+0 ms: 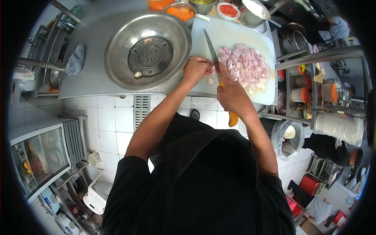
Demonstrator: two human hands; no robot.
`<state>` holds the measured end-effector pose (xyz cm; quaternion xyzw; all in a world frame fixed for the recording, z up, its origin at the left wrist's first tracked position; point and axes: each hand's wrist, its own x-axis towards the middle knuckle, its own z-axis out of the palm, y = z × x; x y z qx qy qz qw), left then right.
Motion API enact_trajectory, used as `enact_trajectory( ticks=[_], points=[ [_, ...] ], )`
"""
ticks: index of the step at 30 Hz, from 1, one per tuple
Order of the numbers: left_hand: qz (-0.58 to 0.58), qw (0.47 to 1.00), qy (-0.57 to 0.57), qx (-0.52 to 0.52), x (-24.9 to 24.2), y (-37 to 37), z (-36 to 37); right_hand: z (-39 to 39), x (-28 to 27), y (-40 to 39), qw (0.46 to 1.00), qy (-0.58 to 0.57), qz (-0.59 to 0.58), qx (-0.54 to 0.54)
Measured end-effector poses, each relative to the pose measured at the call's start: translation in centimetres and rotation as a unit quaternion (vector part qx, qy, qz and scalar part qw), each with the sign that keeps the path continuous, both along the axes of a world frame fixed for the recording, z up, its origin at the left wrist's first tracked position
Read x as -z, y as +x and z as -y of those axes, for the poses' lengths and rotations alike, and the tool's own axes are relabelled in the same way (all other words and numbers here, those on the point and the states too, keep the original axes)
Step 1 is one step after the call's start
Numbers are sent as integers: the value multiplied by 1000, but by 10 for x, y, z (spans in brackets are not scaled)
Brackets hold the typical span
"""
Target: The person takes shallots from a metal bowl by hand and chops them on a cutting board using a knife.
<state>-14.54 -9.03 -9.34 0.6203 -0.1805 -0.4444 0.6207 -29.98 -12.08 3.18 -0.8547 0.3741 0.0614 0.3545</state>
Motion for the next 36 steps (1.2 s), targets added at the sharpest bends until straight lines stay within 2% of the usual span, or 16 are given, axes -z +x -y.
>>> enact_trajectory(
  ticks=[3,6,15,18,20,21,24,27,29,33,35,36],
  points=[
    [2,1000,4,2,-1,0,0,1,7,2,1000,25,1,12],
    [-3,1000,-2,3,2,0,0,4,27,-2,998,-48,37,-13],
    [6,1000,0,-3,5,0,1,4,36,7,1000,-6,18,19],
    [7,1000,4,-7,3,-1,1,5,47,5,998,-41,52,8],
    [10,1000,12,-10,2,-2,1,11,82,8,988,-112,102,-11],
    [10,1000,7,-11,4,-4,0,10,79,11,981,-146,125,-16],
    [44,999,14,-5,-1,-7,2,21,55,17,998,-34,45,8],
    [116,991,67,-6,-18,-12,3,40,60,4,995,0,95,17],
    [139,986,88,-14,-18,-17,3,42,59,-7,989,-49,138,12],
    [181,982,30,-43,-4,-15,-4,36,55,-18,959,-148,243,-21],
    [234,970,-5,-70,7,-16,-15,28,49,-24,971,-109,214,1],
    [237,970,-12,-51,-3,-18,-26,18,29,-24,986,-44,155,32]
  ],
)
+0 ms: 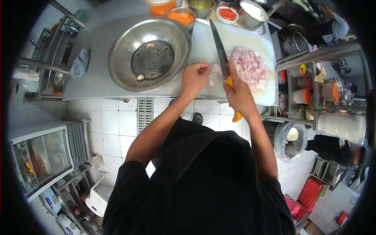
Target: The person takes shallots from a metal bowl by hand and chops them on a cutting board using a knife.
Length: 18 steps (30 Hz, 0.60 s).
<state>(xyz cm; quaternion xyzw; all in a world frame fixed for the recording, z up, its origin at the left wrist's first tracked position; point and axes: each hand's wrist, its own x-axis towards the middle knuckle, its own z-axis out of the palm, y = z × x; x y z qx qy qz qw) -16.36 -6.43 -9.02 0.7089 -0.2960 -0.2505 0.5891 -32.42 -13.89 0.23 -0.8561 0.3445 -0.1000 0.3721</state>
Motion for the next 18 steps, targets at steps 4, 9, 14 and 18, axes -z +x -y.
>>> enact_trajectory(
  ticks=[4,9,14,18],
  points=[
    [-48,995,-19,82,-78,-11,-59,-31,2,-10,997,78,-18,-14],
    [89,993,73,0,-112,46,-101,-48,23,-18,995,56,-55,-53],
    [299,888,349,-16,-71,133,-134,-27,27,-27,995,41,-91,-26],
    [305,845,436,49,-44,153,-130,-8,18,-24,993,54,-103,0]
  ],
)
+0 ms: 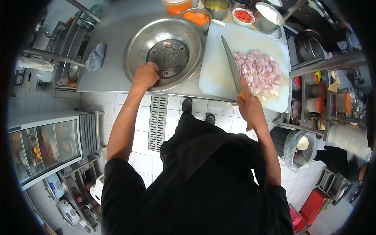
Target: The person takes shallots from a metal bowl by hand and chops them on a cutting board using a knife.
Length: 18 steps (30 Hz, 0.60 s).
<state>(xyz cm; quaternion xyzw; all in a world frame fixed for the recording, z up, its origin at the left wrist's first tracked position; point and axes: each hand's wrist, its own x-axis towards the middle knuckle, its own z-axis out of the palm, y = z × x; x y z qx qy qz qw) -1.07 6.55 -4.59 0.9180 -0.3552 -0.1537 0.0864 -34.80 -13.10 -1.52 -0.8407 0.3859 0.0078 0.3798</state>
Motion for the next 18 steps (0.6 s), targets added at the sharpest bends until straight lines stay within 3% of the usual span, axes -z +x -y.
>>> enact_trajectory(
  ticks=[6,9,12,15,18],
  points=[
    [15,999,-50,-11,0,7,13,3,4,4,1000,-29,1,-5],
    [-24,967,-252,-32,-45,-29,37,3,3,4,1000,-29,-6,-1],
    [-24,938,-339,73,-76,-98,74,2,4,5,999,-33,-7,-7],
    [-24,925,-352,140,-29,-143,110,4,11,4,999,-49,13,-18],
    [16,934,-337,120,21,-155,139,1,11,1,998,-52,22,-19]
  ],
)
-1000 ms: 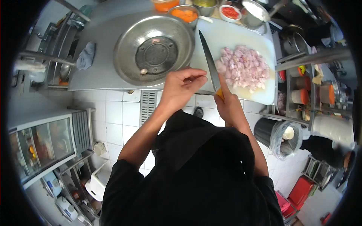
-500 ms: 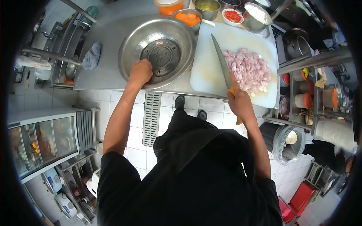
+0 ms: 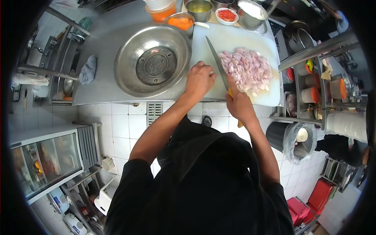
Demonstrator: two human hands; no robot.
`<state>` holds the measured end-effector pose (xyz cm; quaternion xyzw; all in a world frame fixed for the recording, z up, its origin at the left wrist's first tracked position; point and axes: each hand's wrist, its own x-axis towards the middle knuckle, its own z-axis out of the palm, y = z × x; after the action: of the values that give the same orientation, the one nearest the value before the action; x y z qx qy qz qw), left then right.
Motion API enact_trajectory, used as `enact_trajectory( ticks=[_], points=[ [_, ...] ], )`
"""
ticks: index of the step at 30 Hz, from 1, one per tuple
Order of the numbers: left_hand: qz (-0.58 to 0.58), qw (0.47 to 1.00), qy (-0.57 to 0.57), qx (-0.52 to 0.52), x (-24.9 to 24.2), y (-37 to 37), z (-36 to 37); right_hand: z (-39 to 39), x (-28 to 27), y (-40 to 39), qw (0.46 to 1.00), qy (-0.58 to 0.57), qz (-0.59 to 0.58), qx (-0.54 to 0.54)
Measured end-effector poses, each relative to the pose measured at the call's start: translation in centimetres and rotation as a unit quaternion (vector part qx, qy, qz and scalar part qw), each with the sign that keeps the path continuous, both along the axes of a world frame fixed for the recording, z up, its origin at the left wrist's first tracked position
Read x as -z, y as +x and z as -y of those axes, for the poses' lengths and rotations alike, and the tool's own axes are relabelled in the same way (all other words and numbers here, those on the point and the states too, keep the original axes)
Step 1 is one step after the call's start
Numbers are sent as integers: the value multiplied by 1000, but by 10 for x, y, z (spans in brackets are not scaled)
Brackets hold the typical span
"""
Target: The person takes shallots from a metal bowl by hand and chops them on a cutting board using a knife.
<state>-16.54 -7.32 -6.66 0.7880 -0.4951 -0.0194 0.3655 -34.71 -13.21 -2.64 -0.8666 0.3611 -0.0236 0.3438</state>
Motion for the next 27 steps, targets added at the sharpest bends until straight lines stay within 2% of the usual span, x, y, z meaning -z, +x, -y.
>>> enact_trajectory(
  ticks=[3,9,14,17,23,27],
  points=[
    [-81,995,51,-7,15,1,4,-1,-1,-2,1000,-1,10,1],
    [-119,992,-20,33,16,12,-16,-5,-4,-4,999,5,37,13],
    [-159,982,-86,56,36,9,-12,-7,-6,3,998,7,61,-5],
    [-162,979,-114,49,41,4,-7,-9,-13,7,999,5,36,-8],
    [-173,976,-123,46,34,4,-7,-23,-62,2,996,21,-82,-12],
    [-164,978,-112,58,38,6,-5,-29,-61,0,996,5,-84,-14]
  ],
)
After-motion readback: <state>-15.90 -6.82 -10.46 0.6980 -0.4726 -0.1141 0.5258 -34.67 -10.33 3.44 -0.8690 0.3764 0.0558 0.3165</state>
